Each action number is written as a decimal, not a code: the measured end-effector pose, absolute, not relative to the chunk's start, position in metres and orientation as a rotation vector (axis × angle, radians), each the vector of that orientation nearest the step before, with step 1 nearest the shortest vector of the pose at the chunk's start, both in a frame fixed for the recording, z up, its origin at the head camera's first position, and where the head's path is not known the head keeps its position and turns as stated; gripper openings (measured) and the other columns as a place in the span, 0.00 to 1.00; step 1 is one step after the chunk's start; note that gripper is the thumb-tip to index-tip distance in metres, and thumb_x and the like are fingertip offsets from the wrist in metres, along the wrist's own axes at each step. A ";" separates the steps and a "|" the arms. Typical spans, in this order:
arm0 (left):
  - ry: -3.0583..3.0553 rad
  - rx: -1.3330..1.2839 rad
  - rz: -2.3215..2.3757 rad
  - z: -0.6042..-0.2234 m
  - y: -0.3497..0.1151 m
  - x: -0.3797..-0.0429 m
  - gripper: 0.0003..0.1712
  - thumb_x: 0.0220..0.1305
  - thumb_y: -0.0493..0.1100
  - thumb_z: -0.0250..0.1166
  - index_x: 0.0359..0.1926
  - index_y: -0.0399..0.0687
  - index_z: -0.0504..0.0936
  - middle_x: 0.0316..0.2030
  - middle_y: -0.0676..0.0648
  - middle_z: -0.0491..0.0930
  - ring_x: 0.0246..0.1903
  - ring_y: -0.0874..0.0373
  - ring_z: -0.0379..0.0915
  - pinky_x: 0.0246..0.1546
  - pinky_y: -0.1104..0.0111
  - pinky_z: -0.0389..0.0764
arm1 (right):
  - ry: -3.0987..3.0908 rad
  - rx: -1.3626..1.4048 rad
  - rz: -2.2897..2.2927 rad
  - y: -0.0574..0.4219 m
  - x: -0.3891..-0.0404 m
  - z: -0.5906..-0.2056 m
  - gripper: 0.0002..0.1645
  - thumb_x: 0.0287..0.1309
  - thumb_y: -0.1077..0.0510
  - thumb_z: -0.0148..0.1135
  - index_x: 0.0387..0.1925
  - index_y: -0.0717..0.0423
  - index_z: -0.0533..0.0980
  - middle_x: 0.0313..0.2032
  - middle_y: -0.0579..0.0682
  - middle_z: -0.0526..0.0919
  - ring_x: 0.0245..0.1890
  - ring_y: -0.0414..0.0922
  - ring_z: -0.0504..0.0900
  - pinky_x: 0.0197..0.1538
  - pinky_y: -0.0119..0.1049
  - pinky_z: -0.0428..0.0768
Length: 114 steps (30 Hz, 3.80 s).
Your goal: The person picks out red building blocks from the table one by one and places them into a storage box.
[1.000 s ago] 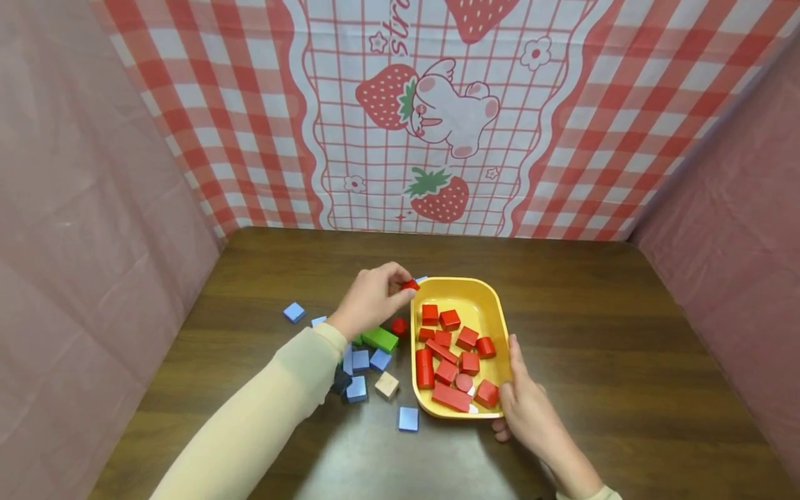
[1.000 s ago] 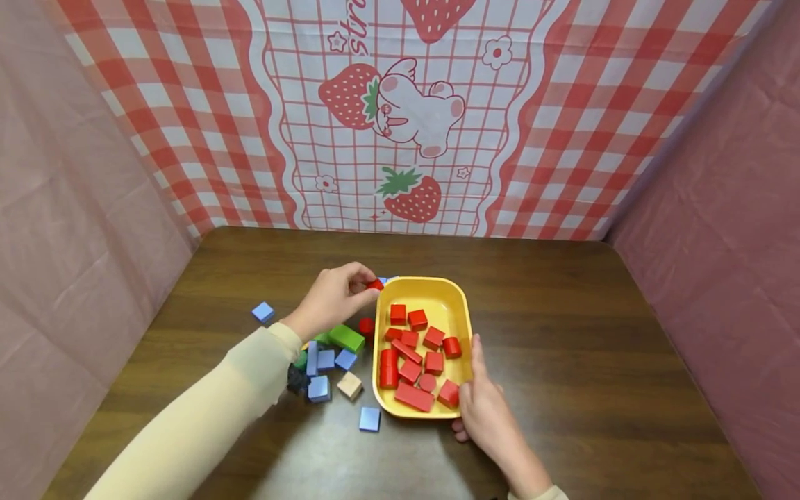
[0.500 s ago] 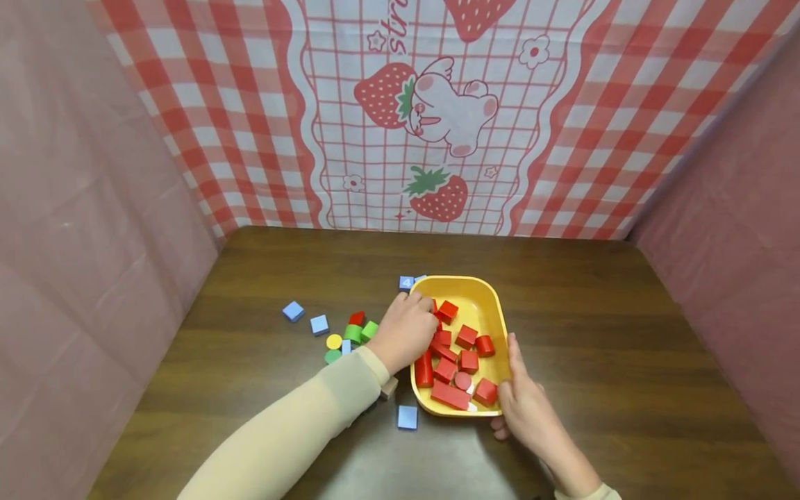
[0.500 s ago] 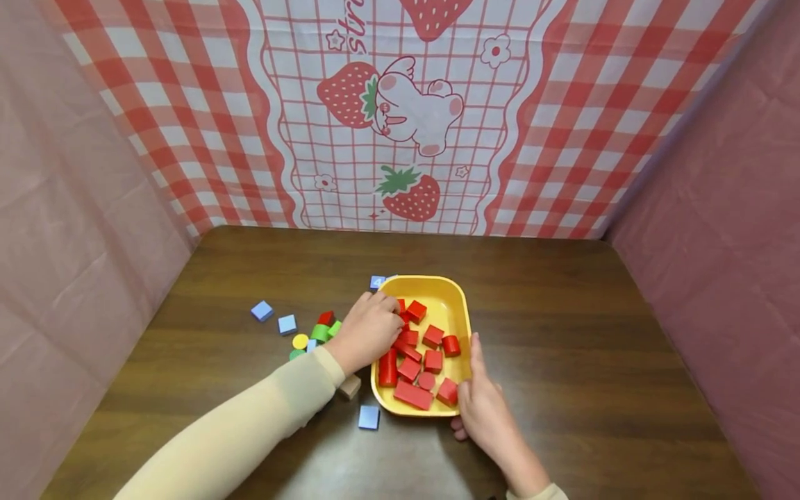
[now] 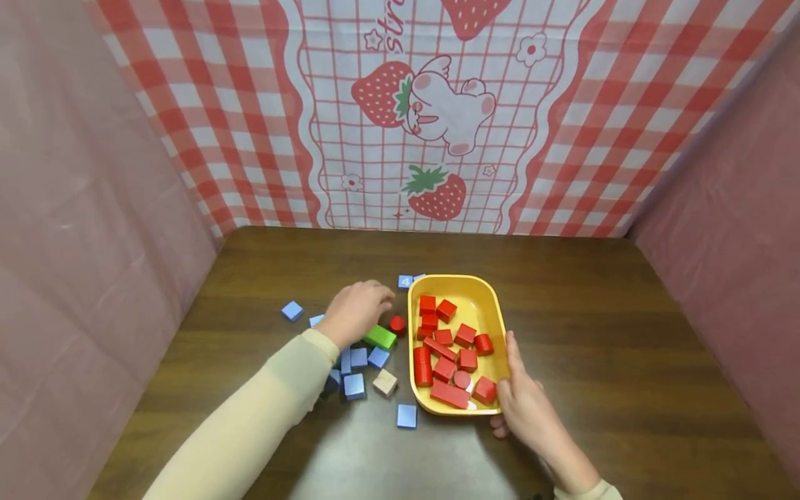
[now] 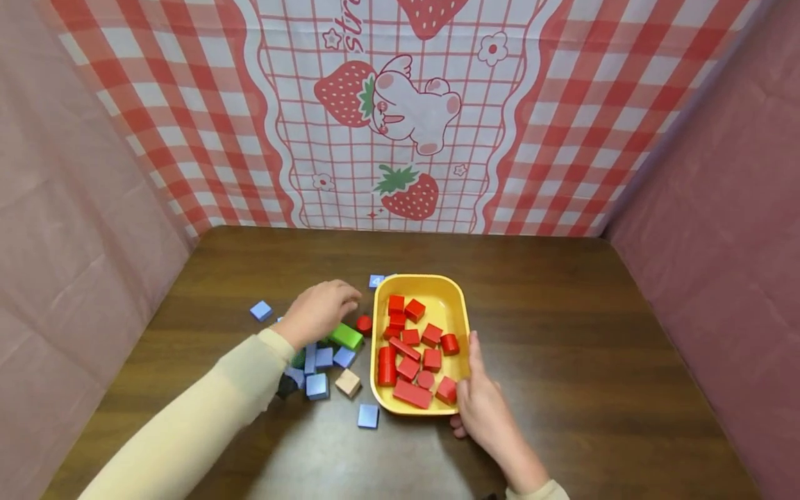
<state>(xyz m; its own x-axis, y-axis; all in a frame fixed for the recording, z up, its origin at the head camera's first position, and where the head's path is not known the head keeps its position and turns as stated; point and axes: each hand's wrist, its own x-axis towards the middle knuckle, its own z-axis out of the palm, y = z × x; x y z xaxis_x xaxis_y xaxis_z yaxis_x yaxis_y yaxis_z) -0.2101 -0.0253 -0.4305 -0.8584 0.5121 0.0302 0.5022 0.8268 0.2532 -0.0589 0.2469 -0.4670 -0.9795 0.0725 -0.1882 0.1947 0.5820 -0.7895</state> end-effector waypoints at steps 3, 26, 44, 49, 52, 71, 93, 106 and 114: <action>2.781 0.776 0.368 -0.433 -0.051 -0.216 0.19 0.68 0.47 0.65 0.59 0.54 0.82 0.53 0.52 0.81 0.50 0.58 0.73 0.54 0.57 0.77 | 2.663 0.241 -1.352 0.247 -0.059 -0.465 0.50 0.68 0.67 0.44 0.77 0.34 0.31 0.54 0.79 0.67 0.09 0.46 0.76 0.12 0.40 0.80; 3.117 1.124 0.790 -0.403 -0.022 -0.190 0.11 0.62 0.54 0.69 0.40 0.56 0.88 0.32 0.59 0.83 0.30 0.66 0.70 0.34 0.68 0.80 | 2.641 0.254 -1.360 0.246 -0.058 -0.462 0.49 0.69 0.67 0.42 0.77 0.34 0.31 0.56 0.79 0.65 0.10 0.46 0.76 0.12 0.40 0.80; 3.180 1.210 0.168 -0.450 0.067 -0.193 0.13 0.63 0.57 0.67 0.28 0.57 0.85 0.19 0.59 0.78 0.22 0.61 0.67 0.27 0.67 0.76 | 2.664 0.238 -1.359 0.246 -0.059 -0.463 0.50 0.68 0.68 0.43 0.78 0.33 0.32 0.45 0.77 0.73 0.10 0.46 0.77 0.12 0.39 0.80; 3.065 1.230 0.222 -0.452 0.069 -0.192 0.12 0.67 0.57 0.63 0.38 0.60 0.89 0.29 0.61 0.84 0.30 0.62 0.74 0.38 0.66 0.79 | 2.661 0.233 -1.368 0.247 -0.058 -0.464 0.50 0.68 0.68 0.43 0.77 0.33 0.32 0.44 0.77 0.73 0.10 0.46 0.77 0.12 0.39 0.80; 3.073 1.248 0.340 -0.451 0.064 -0.195 0.14 0.70 0.54 0.60 0.49 0.57 0.87 0.41 0.59 0.84 0.40 0.62 0.74 0.48 0.66 0.77 | 2.665 0.232 -1.370 0.247 -0.059 -0.464 0.49 0.68 0.68 0.43 0.77 0.32 0.33 0.41 0.75 0.75 0.10 0.46 0.77 0.12 0.40 0.80; 2.770 0.813 0.544 -0.444 -0.023 -0.214 0.30 0.57 0.50 0.65 0.61 0.44 0.78 0.55 0.48 0.78 0.50 0.56 0.69 0.56 0.57 0.75 | 2.651 0.221 -1.366 0.247 -0.058 -0.462 0.50 0.68 0.68 0.42 0.77 0.35 0.31 0.49 0.78 0.71 0.10 0.46 0.76 0.12 0.39 0.80; 3.017 0.702 0.923 -0.429 -0.030 -0.221 0.19 0.62 0.42 0.69 0.54 0.45 0.81 0.49 0.47 0.75 0.42 0.58 0.70 0.43 0.64 0.82 | 2.664 0.224 -1.363 0.243 -0.060 -0.461 0.49 0.69 0.68 0.43 0.78 0.33 0.33 0.41 0.72 0.75 0.10 0.47 0.76 0.12 0.40 0.80; 3.024 1.109 0.469 -0.418 0.062 -0.209 0.19 0.60 0.52 0.71 0.49 0.53 0.78 0.43 0.54 0.78 0.42 0.59 0.64 0.49 0.65 0.75 | 2.657 0.211 -1.385 0.240 -0.064 -0.464 0.49 0.68 0.68 0.43 0.78 0.32 0.34 0.27 0.64 0.76 0.10 0.47 0.76 0.11 0.40 0.80; 3.028 1.133 0.144 -0.439 0.085 -0.214 0.13 0.63 0.57 0.67 0.42 0.57 0.80 0.37 0.56 0.77 0.38 0.59 0.63 0.46 0.67 0.74 | 2.636 0.213 -1.377 0.239 -0.068 -0.464 0.49 0.68 0.68 0.43 0.78 0.32 0.34 0.23 0.60 0.74 0.10 0.47 0.77 0.12 0.40 0.80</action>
<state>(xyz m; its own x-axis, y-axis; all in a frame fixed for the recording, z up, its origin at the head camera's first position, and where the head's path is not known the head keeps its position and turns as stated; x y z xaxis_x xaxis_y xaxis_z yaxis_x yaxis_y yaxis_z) -0.2137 0.0847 -0.4394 -0.7509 0.6495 0.1196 0.6579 0.7515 0.0498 -0.0681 0.2387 -0.4640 -0.9770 0.0521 -0.2066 0.1993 0.5657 -0.8002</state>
